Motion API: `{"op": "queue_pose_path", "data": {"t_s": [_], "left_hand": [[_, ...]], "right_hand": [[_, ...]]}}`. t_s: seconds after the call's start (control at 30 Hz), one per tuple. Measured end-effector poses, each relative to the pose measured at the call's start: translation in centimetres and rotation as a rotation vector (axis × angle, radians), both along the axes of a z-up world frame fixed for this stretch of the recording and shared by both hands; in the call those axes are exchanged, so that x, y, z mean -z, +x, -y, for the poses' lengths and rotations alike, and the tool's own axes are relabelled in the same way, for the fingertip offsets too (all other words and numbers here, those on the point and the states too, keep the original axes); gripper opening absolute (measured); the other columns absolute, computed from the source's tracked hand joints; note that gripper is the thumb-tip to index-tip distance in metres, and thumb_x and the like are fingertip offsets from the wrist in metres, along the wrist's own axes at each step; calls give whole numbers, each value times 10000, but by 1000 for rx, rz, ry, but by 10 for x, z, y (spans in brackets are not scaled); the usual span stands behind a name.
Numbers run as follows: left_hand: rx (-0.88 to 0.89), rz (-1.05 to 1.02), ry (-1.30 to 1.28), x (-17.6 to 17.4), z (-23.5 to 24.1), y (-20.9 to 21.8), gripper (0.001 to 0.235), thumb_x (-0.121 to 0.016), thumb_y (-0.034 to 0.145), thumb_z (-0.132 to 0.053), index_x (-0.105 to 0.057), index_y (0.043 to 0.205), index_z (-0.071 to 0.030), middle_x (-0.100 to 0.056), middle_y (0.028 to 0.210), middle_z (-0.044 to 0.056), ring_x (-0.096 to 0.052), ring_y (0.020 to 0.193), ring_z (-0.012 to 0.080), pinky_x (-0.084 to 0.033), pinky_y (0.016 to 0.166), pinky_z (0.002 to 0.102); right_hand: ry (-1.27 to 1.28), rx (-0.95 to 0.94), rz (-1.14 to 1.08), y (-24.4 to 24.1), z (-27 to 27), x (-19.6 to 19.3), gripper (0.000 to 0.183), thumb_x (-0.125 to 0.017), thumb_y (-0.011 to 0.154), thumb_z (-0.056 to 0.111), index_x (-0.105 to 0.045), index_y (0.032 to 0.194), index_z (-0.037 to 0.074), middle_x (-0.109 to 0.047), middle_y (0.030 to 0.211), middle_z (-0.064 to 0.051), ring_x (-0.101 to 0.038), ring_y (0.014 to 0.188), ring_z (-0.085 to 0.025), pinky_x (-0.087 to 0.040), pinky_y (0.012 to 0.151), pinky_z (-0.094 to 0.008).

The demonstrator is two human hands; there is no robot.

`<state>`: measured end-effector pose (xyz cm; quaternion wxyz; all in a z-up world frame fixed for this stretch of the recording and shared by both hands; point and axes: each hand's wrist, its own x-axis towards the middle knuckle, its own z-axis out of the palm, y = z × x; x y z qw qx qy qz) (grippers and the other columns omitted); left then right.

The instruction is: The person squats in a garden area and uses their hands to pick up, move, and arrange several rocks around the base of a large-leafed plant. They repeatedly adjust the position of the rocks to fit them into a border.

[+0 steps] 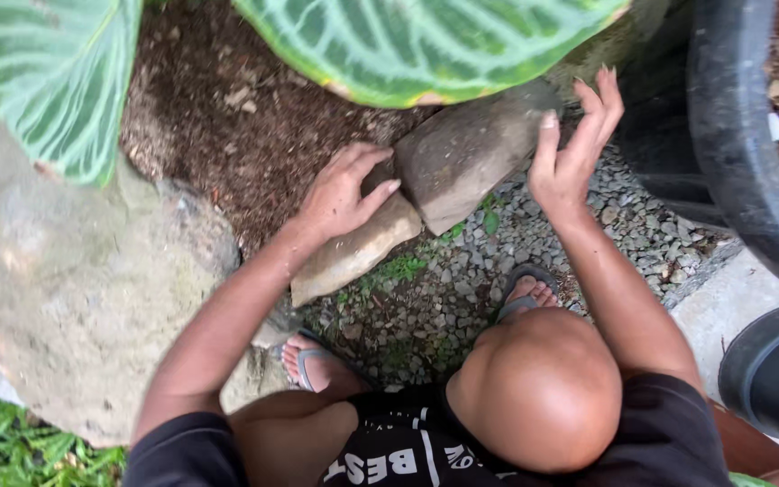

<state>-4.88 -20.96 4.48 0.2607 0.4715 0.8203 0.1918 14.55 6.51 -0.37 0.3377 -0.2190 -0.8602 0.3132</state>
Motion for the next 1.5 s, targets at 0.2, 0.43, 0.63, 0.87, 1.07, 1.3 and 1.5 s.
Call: {"op": "queue_pose_path", "data": {"t_s": [0.2, 0.43, 0.63, 0.87, 1.07, 1.3, 1.5], "left_hand": [[294, -137, -274, -12, 58, 11, 1257, -704, 708, -803, -267, 1542, 29, -257, 1590, 271, -258, 1464, 436, -259, 1168, 584], [256, -52, -505, -11, 16, 13, 1557, -809, 517, -853, -109, 1586, 37, -188, 1606, 294, -133, 1510, 470, -129, 1211, 652], [258, -45, -561, -3, -9, 8, 1578, -855, 453, -845, -116, 1609, -66, -278, 1515, 278, -260, 1410, 466, -263, 1131, 660], [227, -49, -413, 24, 3, 13, 1419, -926, 435, -626, -300, 1592, -95, -399, 1373, 226, -396, 1266, 377, -380, 1001, 554], [183, -19, -442, 21, 6, 16, 1266, -896, 462, -572, -416, 1530, -90, -431, 1347, 209, -406, 1272, 361, -388, 1005, 523], [144, -25, -349, 10, 12, 5, 1223, -900, 465, -561, -440, 1514, -132, -416, 1387, 242, -385, 1318, 404, -365, 1061, 566], [56, 151, -413, 11, 10, -22, 1265, -900, 505, -643, -368, 1556, -184, -241, 1568, 329, -252, 1465, 477, -245, 1157, 655]], "right_hand": [[265, -814, 511, -51, 67, -84, 323, -649, 963, 117, -632, 1258, -12, -630, 1280, -221, -626, 1197, -349, -531, 1046, -489], [101, -916, 1446, -97, 128, -16, 346, -568, 963, 162, -631, 1245, -28, -672, 1161, -229, -687, 1033, -328, -587, 925, -451], [-1139, -53, 1343, -1, 161, 129, 360, -434, 1019, 211, -602, 1235, -23, -681, 1142, -235, -700, 984, -307, -619, 870, -421], [-1687, 433, 137, -4, 269, 231, 422, -495, 967, 291, -598, 1327, 98, -682, 1195, -96, -651, 1057, -220, -531, 914, -425], [-1911, 287, 3, -16, 282, 192, 471, -436, 1000, 324, -567, 1341, 26, -696, 1223, -151, -699, 1112, -288, -591, 963, -476], [-1870, 369, 114, -31, 284, 174, 449, -344, 1027, 329, -573, 1330, 91, -722, 1152, -116, -720, 986, -253, -618, 816, -454], [-1789, 445, 279, -43, 279, 184, 601, -170, 1096, 439, -550, 1336, 39, -705, 1123, -131, -725, 958, -250, -642, 777, -449]]}}
